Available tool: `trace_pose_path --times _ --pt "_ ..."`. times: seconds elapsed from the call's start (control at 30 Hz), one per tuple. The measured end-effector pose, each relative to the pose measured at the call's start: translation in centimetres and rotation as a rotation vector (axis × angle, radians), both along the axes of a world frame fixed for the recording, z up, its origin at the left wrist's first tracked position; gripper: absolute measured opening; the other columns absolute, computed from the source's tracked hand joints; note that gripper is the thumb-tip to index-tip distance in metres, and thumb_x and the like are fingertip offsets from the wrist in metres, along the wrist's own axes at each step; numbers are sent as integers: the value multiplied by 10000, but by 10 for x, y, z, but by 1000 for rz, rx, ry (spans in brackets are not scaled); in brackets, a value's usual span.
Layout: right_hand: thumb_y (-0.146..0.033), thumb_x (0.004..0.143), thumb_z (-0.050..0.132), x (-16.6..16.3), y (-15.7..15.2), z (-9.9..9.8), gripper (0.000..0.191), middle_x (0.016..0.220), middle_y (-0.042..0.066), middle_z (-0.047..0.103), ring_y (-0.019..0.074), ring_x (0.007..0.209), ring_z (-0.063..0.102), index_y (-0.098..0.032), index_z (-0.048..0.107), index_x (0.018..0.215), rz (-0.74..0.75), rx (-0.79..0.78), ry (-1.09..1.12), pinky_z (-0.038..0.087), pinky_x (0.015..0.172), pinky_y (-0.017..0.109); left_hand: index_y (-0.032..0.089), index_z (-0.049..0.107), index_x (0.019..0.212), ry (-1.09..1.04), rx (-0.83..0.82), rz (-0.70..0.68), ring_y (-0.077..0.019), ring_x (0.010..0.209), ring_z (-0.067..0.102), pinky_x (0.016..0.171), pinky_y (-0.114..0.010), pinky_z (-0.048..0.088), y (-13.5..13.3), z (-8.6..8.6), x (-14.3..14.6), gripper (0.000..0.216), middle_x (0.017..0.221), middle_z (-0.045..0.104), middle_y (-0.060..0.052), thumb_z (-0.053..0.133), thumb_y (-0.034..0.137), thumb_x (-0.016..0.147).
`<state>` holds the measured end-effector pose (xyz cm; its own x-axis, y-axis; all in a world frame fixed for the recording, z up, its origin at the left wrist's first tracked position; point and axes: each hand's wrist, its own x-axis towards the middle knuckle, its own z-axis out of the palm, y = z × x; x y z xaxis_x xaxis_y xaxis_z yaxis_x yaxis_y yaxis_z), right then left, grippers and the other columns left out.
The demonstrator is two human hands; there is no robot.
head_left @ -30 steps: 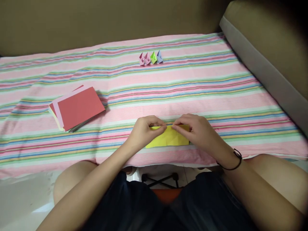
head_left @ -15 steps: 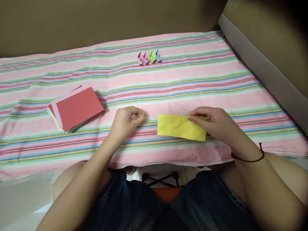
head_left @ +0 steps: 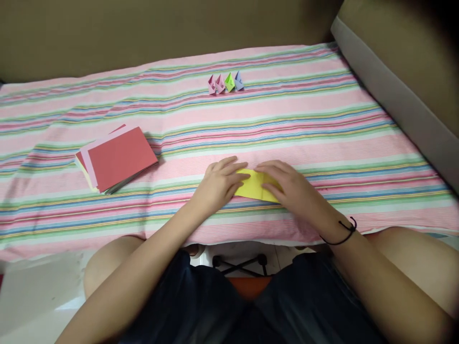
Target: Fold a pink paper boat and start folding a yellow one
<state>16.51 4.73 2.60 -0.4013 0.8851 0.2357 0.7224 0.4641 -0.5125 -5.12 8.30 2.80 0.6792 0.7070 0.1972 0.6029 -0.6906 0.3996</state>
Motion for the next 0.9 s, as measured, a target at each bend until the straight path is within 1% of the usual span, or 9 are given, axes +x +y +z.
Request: trace_pose_path --times 0.13,0.2,0.27,0.4,0.5,0.57,0.63,0.8,0.9 --pt "-287 956 367 4 -6 -12 500 1501 104 334 232 1391 275 -177 314 1441 119 -97 -163 285 1132 458 303 606 1205 103 -38 -19 -279 1338 359 1065 -530 246 11 0 -6 311 1320 565 7 466 234 937" --pt "-316 965 347 10 -9 -15 532 1547 77 239 240 1432 161 -193 247 1474 126 -135 -253 225 1152 480 320 581 1233 123 -48 -34 -269 1350 347 1082 -550 213 14 1 -9 324 1330 553 16 454 245 944" --pt "-323 961 360 17 -10 -16 549 1558 53 199 259 1438 109 -219 226 1483 131 -177 -316 202 1150 510 317 566 1248 139 -42 -38 -263 1352 347 1088 -561 206 15 2 -10 329 1329 554 17 432 254 954" --pt "-277 956 366 28 -8 -18 528 1554 22 198 258 1434 105 -263 257 1472 165 -227 -341 202 1145 521 203 584 1230 104 61 -39 -267 1328 388 1114 -534 220 7 0 0 327 1340 546 -48 443 295 950" --pt "-262 934 418 31 -5 -18 530 1549 16 214 266 1430 119 -274 305 1452 167 -228 -313 210 1142 527 150 541 1273 58 114 -175 -258 1344 368 1127 -485 259 -5 -4 13 371 1385 496 -85 467 291 938" --pt "-251 913 457 36 -2 -16 529 1543 20 238 264 1427 135 -269 351 1431 197 -240 -286 222 1142 519 152 486 1323 42 98 -242 -241 1350 362 1117 -472 298 -12 -9 20 388 1400 478 -87 430 250 952" --pt "-211 900 461 45 0 -14 525 1536 25 260 256 1428 136 -262 381 1416 226 -252 -256 223 1144 514 173 456 1346 25 76 -240 -230 1346 372 1099 -476 331 -16 -13 23 390 1404 473 -87 391 222 965" --pt "-127 855 463 71 4 -3 537 1530 45 274 282 1429 120 -238 443 1380 146 -221 -196 192 1142 562 209 533 1281 19 64 -237 -243 1335 389 1075 -493 365 -14 -17 21 350 1391 489 -83 364 227 975" --pt "-111 863 428 73 4 9 467 1491 50 366 256 1409 239 -229 534 1302 122 -187 -147 268 1131 522 209 541 1276 25 72 -243 -260 1333 389 1068 -504 372 -13 -16 20 345 1394 485 -84 404 270 965"
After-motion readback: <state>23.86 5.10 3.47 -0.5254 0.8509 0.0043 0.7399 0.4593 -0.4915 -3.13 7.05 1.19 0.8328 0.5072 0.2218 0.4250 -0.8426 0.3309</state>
